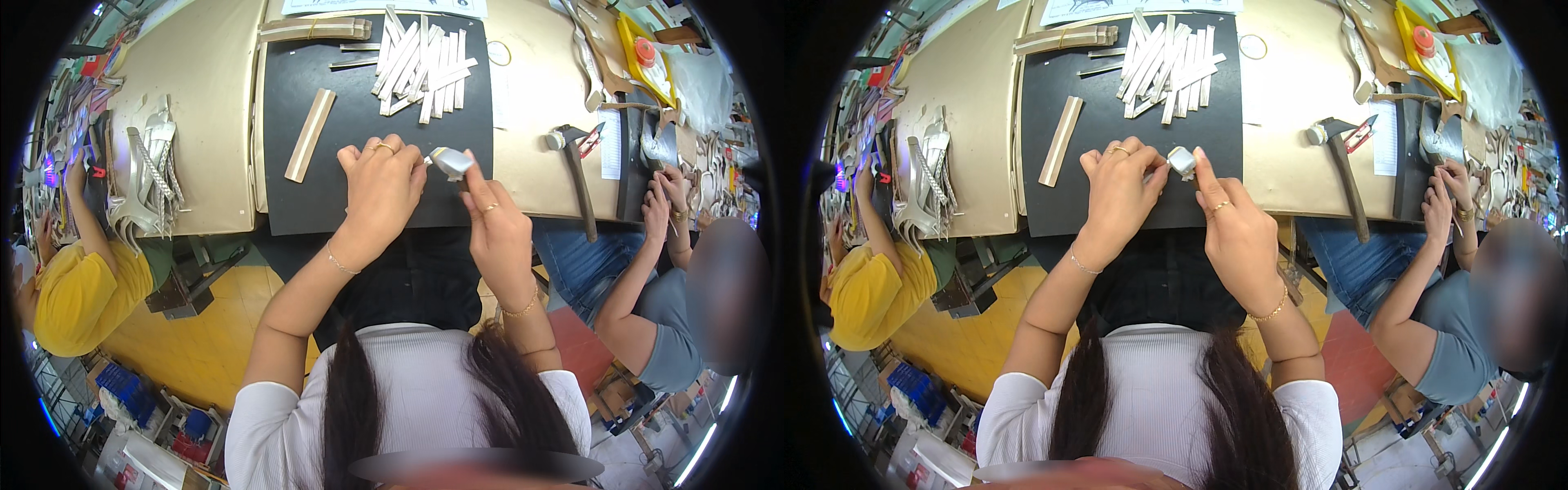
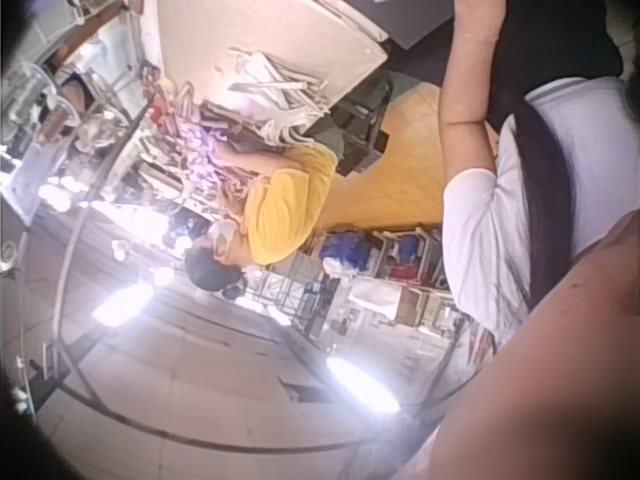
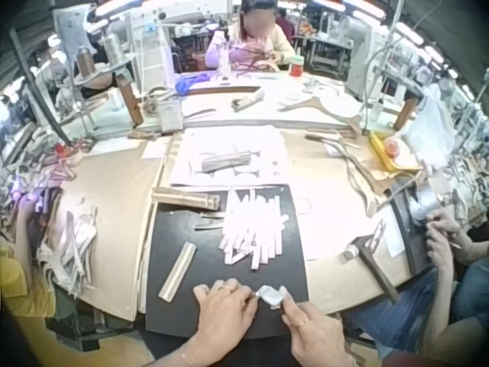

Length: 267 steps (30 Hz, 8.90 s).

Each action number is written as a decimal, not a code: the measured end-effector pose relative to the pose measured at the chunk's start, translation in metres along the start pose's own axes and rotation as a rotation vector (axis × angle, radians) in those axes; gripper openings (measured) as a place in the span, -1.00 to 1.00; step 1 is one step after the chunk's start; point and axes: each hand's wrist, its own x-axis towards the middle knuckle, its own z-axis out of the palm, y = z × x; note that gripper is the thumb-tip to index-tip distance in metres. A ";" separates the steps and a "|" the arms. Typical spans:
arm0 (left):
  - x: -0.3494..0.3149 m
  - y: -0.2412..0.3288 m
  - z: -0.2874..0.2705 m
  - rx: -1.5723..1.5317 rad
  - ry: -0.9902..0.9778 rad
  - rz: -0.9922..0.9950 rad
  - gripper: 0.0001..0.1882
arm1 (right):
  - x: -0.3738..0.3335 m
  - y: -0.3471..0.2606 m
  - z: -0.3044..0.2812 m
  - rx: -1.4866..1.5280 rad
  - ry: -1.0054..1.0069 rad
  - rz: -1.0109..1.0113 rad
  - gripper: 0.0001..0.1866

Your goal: The person smooths multiple small leather straps on a black mat using a handheld tool, then gathers the finished straps and briefly handles a sandal. The person works at a table in a workshop with other workers visible nearby.

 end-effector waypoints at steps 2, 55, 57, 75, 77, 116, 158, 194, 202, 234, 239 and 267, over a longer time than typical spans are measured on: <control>0.001 0.000 0.000 0.013 -0.003 0.003 -0.94 | 0.003 0.002 0.005 -0.035 -0.027 -0.001 -0.41; -0.012 -0.004 0.003 -0.052 0.046 -0.100 -0.95 | 0.005 -0.004 0.003 -0.031 0.055 -0.090 -0.40; -0.012 -0.004 0.003 -0.048 0.056 -0.086 -0.95 | 0.006 -0.002 0.002 -0.165 -0.075 0.001 -0.39; -0.025 -0.013 -0.007 -0.110 0.042 -0.117 -0.92 | 0.007 0.000 0.008 -0.192 -0.104 -0.004 -0.47; -0.024 -0.012 -0.006 -0.099 0.036 -0.126 -0.93 | 0.007 -0.002 0.005 -0.144 -0.048 -0.025 -0.47; -0.015 -0.009 0.002 -0.076 0.067 -0.069 -0.95 | 0.011 0.004 0.007 -0.112 0.038 -0.029 -0.46; -0.022 -0.009 -0.005 -0.063 0.023 -0.141 -0.93 | 0.009 -0.008 0.005 0.008 0.095 -0.138 -0.38; -0.029 -0.014 -0.001 -0.036 0.144 -0.050 -0.95 | 0.003 -0.006 0.016 -0.172 -0.143 -0.047 -0.44; -0.034 -0.017 -0.005 -0.096 0.132 -0.072 -0.93 | 0.026 0.008 0.008 -0.191 -0.030 -0.054 -0.46; -0.038 -0.015 -0.008 -0.063 0.125 -0.129 -0.93 | 0.001 -0.019 0.013 0.100 0.116 -0.184 -0.44; -0.038 -0.016 -0.006 -0.043 0.143 -0.093 -0.91 | 0.009 -0.013 0.013 -0.120 -0.111 -0.100 -0.38; -0.050 -0.019 -0.012 -0.060 0.142 -0.122 -0.89 | 0.000 -0.023 0.013 0.066 0.035 -0.165 -0.41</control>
